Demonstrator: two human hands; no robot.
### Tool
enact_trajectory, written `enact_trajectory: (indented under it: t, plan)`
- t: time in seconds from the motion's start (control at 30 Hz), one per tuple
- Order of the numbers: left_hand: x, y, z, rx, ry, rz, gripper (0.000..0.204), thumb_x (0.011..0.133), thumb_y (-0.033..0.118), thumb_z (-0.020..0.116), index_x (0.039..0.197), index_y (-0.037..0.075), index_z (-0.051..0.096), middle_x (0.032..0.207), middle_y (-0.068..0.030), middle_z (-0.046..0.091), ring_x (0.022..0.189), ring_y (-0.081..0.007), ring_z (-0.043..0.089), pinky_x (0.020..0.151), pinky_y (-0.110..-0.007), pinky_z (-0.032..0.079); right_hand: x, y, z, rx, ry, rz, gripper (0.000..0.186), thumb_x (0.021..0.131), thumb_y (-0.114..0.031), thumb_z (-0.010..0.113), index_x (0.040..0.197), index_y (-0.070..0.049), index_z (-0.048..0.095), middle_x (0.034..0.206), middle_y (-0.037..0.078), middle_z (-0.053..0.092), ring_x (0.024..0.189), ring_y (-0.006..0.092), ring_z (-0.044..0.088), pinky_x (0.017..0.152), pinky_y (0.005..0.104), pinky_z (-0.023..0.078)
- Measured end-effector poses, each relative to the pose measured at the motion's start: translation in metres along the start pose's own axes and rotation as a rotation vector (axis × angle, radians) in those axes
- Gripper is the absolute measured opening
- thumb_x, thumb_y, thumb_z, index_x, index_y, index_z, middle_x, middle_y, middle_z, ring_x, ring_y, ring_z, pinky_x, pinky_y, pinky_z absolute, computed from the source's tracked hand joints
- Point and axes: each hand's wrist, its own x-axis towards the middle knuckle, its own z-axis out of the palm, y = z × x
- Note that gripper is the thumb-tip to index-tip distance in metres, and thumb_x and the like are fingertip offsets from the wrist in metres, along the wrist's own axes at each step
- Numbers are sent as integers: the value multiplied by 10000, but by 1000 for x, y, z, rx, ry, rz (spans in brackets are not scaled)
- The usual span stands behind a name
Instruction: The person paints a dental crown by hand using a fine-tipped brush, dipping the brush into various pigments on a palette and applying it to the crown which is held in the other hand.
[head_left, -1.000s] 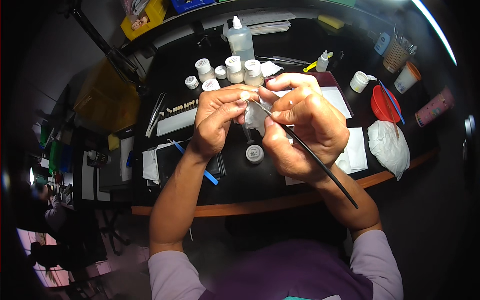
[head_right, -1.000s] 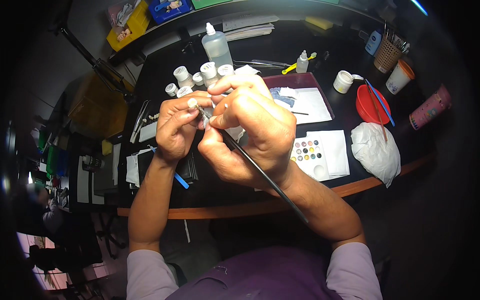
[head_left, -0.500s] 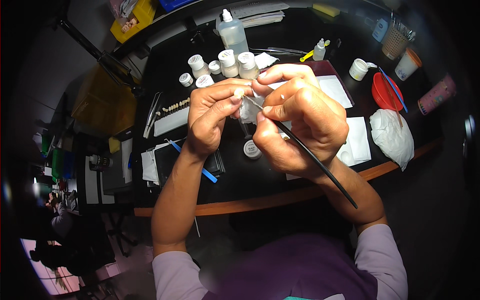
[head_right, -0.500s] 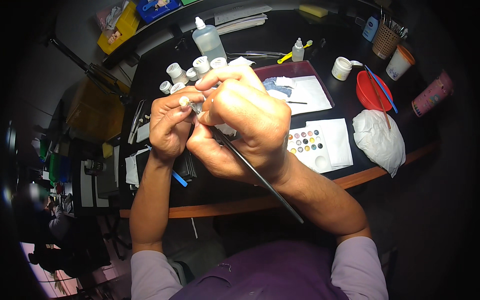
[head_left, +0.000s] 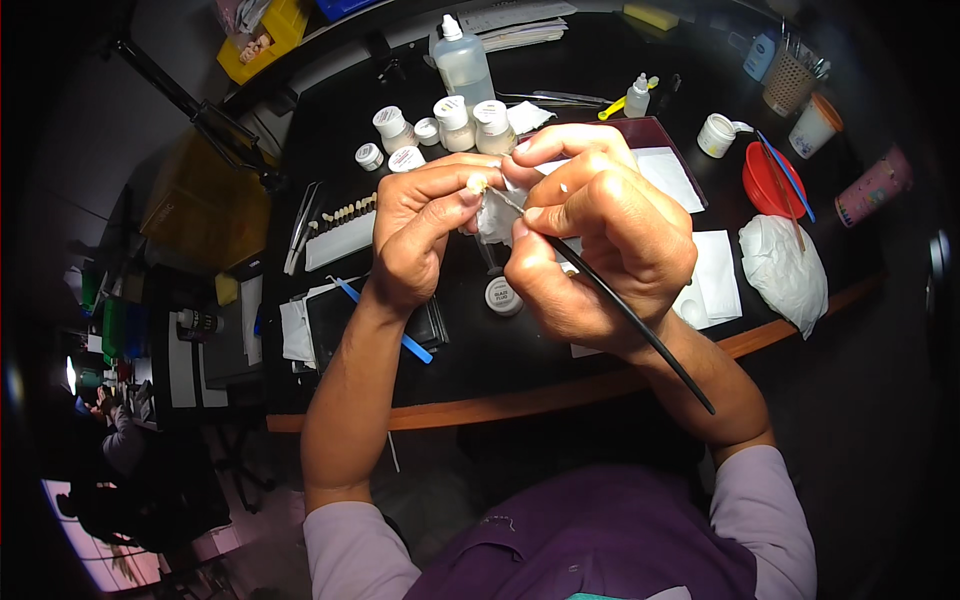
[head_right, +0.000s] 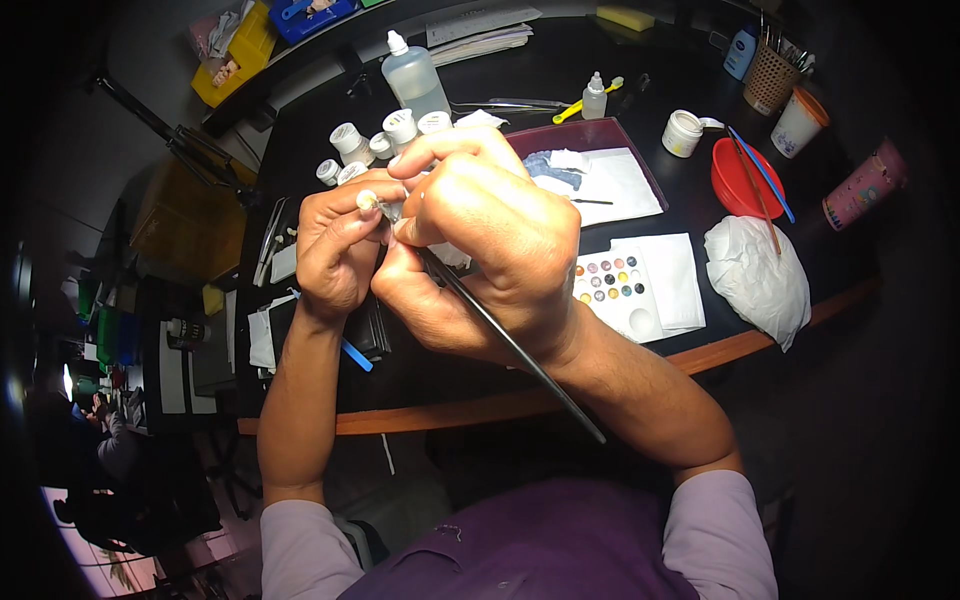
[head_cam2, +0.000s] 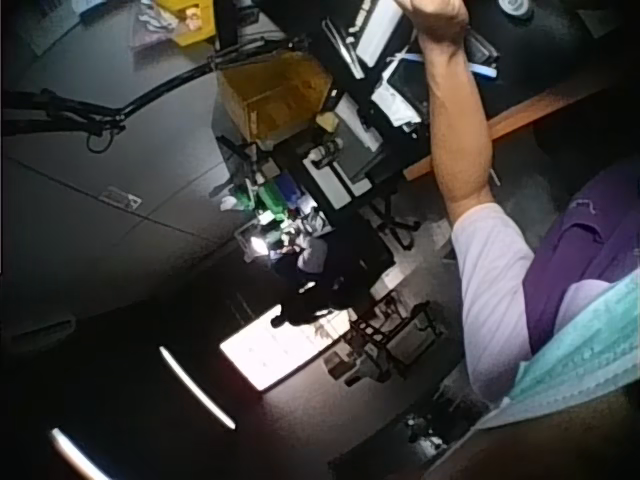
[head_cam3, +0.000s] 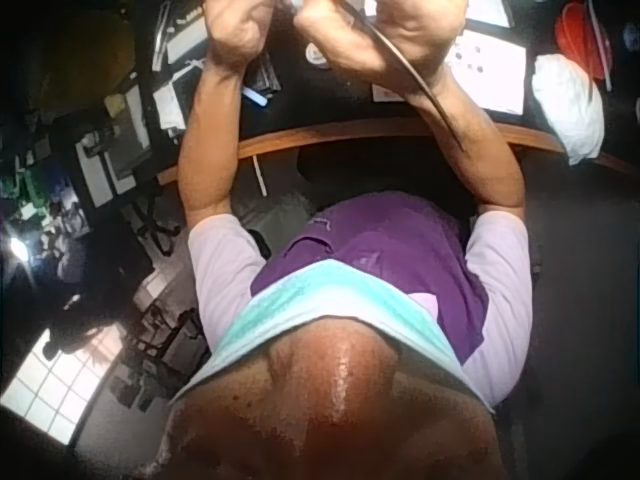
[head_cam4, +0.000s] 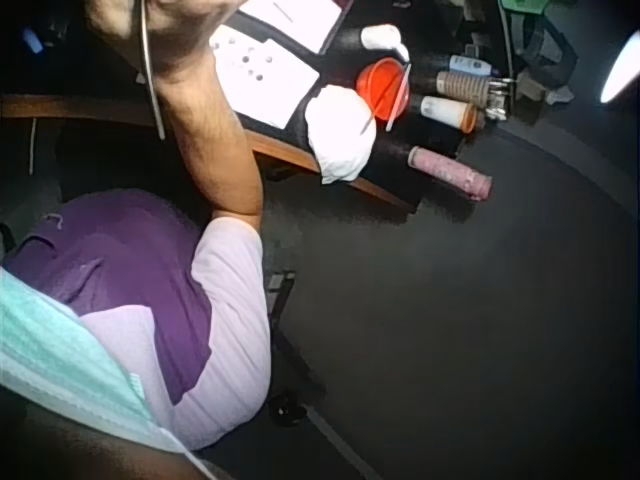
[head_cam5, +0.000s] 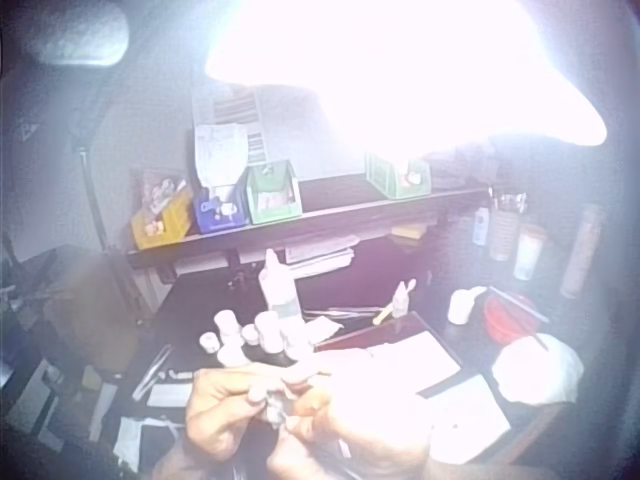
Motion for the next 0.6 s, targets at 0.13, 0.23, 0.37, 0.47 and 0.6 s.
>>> enact_trajectory:
  t: [0.13,0.23,0.37,0.47,0.6]
  plan:
    - [0,-2,-1,-18,0,12,336,923,127,586,1109,-109,736,1124,-174,734,800,-110,592,723,-259,488,0,-1,1,4,7,10,197,659,147,655,788,13,589,775,104,650,933,320,693,843,406,569]
    - [0,1,0,11,-12,1,331,922,123,585,1101,-111,735,1118,-170,734,799,-109,589,722,-257,482,-1,0,1,10,1,7,197,661,148,653,787,12,585,773,105,649,934,319,694,844,407,568]
    - [0,0,0,10,-3,1,331,922,123,581,1096,-114,734,1113,-169,733,797,-107,585,717,-253,475,-1,1,2,21,10,4,197,663,147,653,791,12,587,774,105,649,939,319,691,844,410,568]
    - [0,-1,0,2,-8,8,331,925,123,579,1098,-112,734,1113,-171,734,800,-109,588,717,-254,476,0,0,1,15,3,1,198,663,147,653,792,12,588,775,106,649,941,320,688,843,412,569]
    - [0,1,-1,15,-21,11,327,931,120,577,1104,-108,735,1122,-176,735,814,-114,599,721,-257,481,0,3,6,7,47,-15,193,632,113,667,758,-9,585,725,79,613,811,296,692,816,408,574]
